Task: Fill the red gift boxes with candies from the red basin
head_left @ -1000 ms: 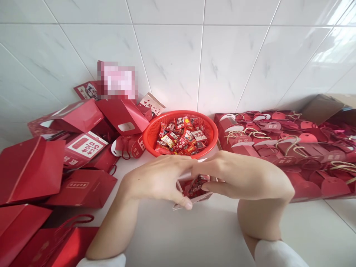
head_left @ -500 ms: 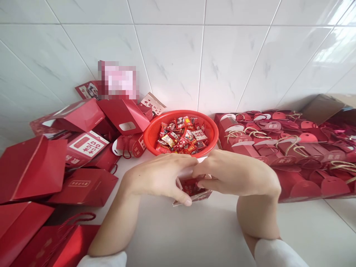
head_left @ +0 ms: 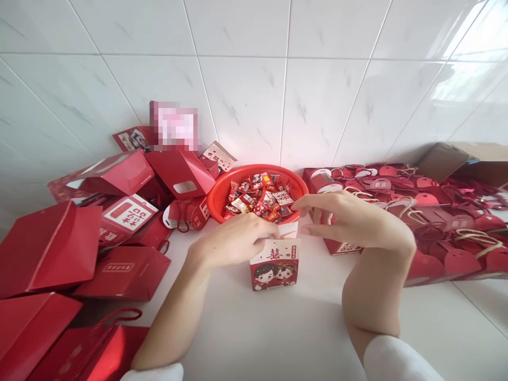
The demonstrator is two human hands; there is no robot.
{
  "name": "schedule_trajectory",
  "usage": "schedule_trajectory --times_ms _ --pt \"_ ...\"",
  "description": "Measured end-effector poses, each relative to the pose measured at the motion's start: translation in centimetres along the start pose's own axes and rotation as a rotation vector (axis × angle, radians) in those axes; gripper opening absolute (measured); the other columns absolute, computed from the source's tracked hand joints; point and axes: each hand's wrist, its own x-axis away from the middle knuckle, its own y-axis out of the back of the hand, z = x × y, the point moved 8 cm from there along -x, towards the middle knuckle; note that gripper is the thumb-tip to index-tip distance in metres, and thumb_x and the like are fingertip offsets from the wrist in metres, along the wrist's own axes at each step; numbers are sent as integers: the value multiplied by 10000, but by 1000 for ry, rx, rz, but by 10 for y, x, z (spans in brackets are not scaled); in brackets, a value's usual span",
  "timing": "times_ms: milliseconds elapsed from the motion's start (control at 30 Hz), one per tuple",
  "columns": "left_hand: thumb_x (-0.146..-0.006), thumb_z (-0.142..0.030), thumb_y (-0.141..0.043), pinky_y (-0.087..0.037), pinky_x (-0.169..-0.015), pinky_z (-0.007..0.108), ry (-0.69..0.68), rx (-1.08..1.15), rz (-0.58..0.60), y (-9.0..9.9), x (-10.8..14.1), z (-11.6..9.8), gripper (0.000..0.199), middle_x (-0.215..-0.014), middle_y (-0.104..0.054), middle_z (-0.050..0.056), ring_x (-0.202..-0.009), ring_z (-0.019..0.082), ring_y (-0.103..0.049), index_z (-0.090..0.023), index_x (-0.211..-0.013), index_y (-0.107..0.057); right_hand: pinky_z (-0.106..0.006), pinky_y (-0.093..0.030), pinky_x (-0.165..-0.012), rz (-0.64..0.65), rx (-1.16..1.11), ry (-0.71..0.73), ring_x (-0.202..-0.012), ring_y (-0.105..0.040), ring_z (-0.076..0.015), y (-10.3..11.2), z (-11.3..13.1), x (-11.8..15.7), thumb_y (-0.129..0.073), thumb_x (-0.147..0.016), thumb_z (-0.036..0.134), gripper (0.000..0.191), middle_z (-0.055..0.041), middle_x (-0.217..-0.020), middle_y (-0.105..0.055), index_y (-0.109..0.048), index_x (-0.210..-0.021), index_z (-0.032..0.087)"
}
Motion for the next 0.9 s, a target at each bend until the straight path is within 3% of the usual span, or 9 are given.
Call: schedule_trajectory --times_ms 67,167,300,400,567,733,900 --pt "-809 -19 -479 -491 -802 257 -25 1 -2 1 -2 1 459 -1042 -783 -5 -945 199 -722 -261 -1080 -761 -273 -478 -632 -11 33 -14 -673 -651 -162 -1 -7 -3 -600 -926 401 385 -51 -892 -722 -652 -1237 179" --pt "-857 -47 -460 -503 -843 265 -66 31 -124 13 -1 -1 437 -1077 -774 4 -973 195 -713 -252 -1111 -751 -265 -471 -626 65 -15 -41 -676 -641 -161 -15 -15 -5 -656 -900 429 485 -41 -854 -708 -610 -1312 178" --pt "-916 -122 -462 -526 -873 278 -145 112 -276 27 5 -6 385 -1140 -760 14 -984 190 -708 -245 -1167 -727 -223 -444 -520 100 -375 -29 -587 -602 -128 -35 -21 2 -688 -880 401 613 13 -748 -660 -495 -1417 176" --pt "-914 -134 -478 -537 -868 276 -151 156 -303 26 3 -8 436 -1187 -745 4 -921 166 -714 -266 -1291 -654 -212 -441 -494 8 -664 -30 -586 -587 -112 -46 -29 16 -680 -884 431 517 -11 -796 -654 -563 -1296 141" --pt "-889 -153 -510 -524 -955 292 -147 270 -299 14 -14 -13 498 -1366 -657 24 -1098 192 -688 -246 -1374 -579 -214 -394 -486 -223 -796 -152 -536 -508 -89 -64 -54 45 -655 -882 530 397 1 -685 -554 -654 -894 134" --pt "-839 -178 -566 -505 -1012 337 -118 364 -309 -8 -35 -6 404 -1280 -704 46 -1161 232 -656 -207 -1226 -674 -240 -387 -473 -371 -820 -247 -506 -447 -97 -82 -80 58 -665 -809 644 495 13 -625 -517 -655 -884 155" --pt "-809 -230 -610 -540 -954 383 -49 492 -334 -29 -41 10 412 -1208 -721 99 -1114 261 -673 -192 -1215 -666 -250 -391 -472 -420 -837 -219 -508 -471 -109 -97 -86 59 -641 -804 683 521 10 -621 -536 -627 -877 167"
